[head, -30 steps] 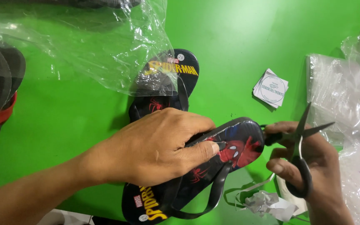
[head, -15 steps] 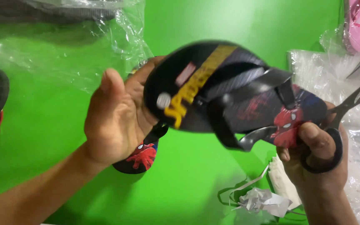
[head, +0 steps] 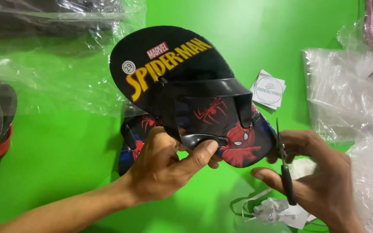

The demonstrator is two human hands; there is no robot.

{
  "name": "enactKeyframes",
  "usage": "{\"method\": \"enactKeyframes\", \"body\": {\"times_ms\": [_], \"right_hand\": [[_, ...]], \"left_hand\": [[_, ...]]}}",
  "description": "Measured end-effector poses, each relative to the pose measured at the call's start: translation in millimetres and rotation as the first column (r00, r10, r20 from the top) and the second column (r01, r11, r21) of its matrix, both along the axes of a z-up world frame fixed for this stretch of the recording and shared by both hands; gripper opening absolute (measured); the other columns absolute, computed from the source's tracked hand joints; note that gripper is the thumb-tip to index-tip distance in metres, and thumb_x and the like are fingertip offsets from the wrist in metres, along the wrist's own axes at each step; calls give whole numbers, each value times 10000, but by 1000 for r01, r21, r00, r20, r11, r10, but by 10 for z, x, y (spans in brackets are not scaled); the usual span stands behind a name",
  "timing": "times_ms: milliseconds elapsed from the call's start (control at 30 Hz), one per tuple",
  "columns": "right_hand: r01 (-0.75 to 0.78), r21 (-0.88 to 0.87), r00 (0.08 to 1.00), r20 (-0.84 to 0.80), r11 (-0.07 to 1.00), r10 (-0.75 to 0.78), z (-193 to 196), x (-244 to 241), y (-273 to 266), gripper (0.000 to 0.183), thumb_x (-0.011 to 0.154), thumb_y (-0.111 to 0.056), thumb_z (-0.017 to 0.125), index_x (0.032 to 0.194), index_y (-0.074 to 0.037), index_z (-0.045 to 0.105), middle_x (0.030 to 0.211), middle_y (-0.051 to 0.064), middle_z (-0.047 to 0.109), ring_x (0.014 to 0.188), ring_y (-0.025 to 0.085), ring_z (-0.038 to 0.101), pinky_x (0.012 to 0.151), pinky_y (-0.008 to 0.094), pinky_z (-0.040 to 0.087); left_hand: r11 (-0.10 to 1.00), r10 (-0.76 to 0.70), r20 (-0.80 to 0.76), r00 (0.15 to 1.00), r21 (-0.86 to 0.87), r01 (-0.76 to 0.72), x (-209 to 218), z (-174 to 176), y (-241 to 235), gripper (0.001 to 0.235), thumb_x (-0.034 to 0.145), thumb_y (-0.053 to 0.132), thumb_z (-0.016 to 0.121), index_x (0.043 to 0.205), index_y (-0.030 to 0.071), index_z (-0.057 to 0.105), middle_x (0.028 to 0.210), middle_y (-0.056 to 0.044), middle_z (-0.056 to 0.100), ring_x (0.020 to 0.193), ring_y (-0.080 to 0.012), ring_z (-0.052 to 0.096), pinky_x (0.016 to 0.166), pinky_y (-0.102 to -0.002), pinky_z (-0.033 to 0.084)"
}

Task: Trimming excess material from the edges of a sandal sole using scissors to finish the product.

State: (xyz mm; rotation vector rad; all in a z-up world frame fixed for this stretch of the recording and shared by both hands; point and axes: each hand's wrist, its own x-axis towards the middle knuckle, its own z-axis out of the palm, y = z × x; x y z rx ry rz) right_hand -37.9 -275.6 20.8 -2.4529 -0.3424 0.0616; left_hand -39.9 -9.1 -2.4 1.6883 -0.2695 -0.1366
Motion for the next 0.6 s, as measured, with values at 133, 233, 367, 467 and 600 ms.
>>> {"method": "enactKeyframes", "body": {"times_ms": [133,233,367,467,600], "right_hand": [[-90,-271,995,25,958,101,36,-72,-60,688,468,-411,995,1045,-136,739,849,23,812,755,145,767,747,318,648],[-169,-371,960,146,913,237,8,-128,73,552,620,-562,924,1006,-212,742,763,-62,745,558,102,637,530,309,510],[-181,-456,927,217,871,306,26,-148,115,479,726,-557,877,1064,-244,745,774,-70,700,539,153,595,537,325,477],[-193,-474,923,210,859,323,56,-139,127,442,744,-560,865,1034,-248,746,784,-75,705,543,151,606,534,324,481],[-188,-517,926,190,835,325,53,-162,97,442,748,-588,848,1010,-246,752,790,-64,705,548,156,624,515,349,487]], "left_hand": [[997,24,117,993,66,-32,1,-36,24,373,974,296,539,733,105,751,699,26,780,671,-111,762,699,-266,576],[996,26,131,991,83,-37,-38,-84,13,238,979,291,574,847,106,644,692,28,657,586,-117,535,591,-314,480],[986,10,143,990,161,-34,-75,-128,-15,321,982,332,549,780,91,613,613,4,645,503,-165,599,567,-336,493],[975,33,131,991,215,-61,-115,-211,-35,389,966,345,600,695,74,533,544,-33,574,447,-197,552,496,-369,435],[961,19,170,985,270,-65,-129,-245,-65,495,974,291,665,601,83,415,455,-37,465,366,-234,442,439,-422,345]]}}
